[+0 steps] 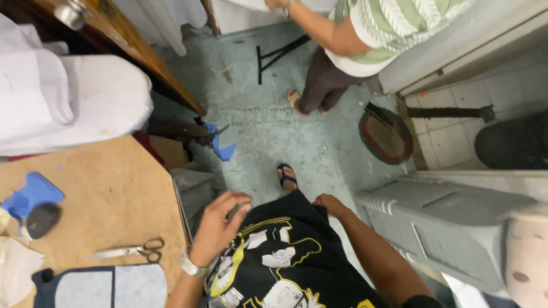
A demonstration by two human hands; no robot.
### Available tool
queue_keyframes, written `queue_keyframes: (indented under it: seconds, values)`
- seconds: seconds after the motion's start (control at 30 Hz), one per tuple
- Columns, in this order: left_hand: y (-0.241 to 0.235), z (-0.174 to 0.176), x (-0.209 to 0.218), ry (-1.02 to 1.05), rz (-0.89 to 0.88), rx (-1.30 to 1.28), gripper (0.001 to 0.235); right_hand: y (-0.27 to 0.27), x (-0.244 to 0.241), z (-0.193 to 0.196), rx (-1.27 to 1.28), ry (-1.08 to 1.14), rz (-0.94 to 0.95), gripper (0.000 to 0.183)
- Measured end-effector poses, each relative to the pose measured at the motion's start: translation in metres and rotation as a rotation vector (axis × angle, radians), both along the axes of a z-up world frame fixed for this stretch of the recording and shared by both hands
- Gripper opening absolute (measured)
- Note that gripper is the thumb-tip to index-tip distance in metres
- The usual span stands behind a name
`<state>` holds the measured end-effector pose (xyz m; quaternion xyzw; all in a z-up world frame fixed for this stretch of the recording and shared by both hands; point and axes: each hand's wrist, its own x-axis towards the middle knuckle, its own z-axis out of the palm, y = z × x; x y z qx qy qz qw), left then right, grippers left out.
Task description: Cutting out fabric pieces using scissors following a pattern on a cutting table
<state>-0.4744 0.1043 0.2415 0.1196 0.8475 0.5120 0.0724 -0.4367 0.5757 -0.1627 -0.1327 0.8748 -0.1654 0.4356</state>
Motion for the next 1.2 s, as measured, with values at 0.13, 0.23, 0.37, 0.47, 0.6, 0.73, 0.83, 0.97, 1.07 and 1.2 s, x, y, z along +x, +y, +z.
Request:
queue_keyframes:
  seconds: [0.13, 0.23, 0.37, 0.47, 0.6, 0.73, 0.83, 0.97, 1.07, 1.2]
  values:
    - [-0.039, 0.131, -0.011, 0.328, -0.094, 0.032, 0.024, -0.047, 0.034, 0.046, 0.020, -0.162, -0.342, 0.038]
    - [-0.064, 0.229, 0.007, 0.456, -0.059, 0.069, 0.023, -0.069, 0.051, 0.050, 0.067, -0.188, -0.382, 0.037]
    - [-0.086, 0.204, 0.021, 0.540, -0.086, 0.052, 0.023, -0.095, 0.088, 0.049, -0.022, -0.110, -0.417, 0.037]
    - [-0.111, 0.098, 0.028, 0.307, -0.155, -0.181, 0.030, -0.109, 0.107, 0.053, 0.011, -0.316, -0.667, 0.042]
    - [-0.165, -0.044, 0.074, -0.021, -0.442, -0.569, 0.034, -0.091, 0.130, -0.007, -0.093, -0.189, -0.413, 0.048]
    - [-0.195, -0.101, 0.088, -0.346, -0.281, -0.577, 0.040, -0.102, 0.101, 0.017, 0.118, -0.276, -0.198, 0.033]
    - [-0.232, -0.145, 0.079, -0.380, 0.041, -0.550, 0.048, -0.113, 0.052, 0.017, 0.265, -0.359, -0.106, 0.033]
    - [-0.260, -0.160, 0.053, -0.409, 0.289, -0.408, 0.050, -0.149, -0.061, 0.059, 0.283, -0.312, -0.059, 0.024]
    - [-0.263, -0.197, 0.033, -0.491, 0.401, -0.489, 0.061, -0.175, -0.143, 0.048, 0.234, -0.296, -0.119, 0.034]
    - [-0.243, -0.246, 0.010, -0.563, 0.449, -0.783, 0.122, -0.229, -0.238, 0.055, 0.130, -0.205, -0.058, 0.065]
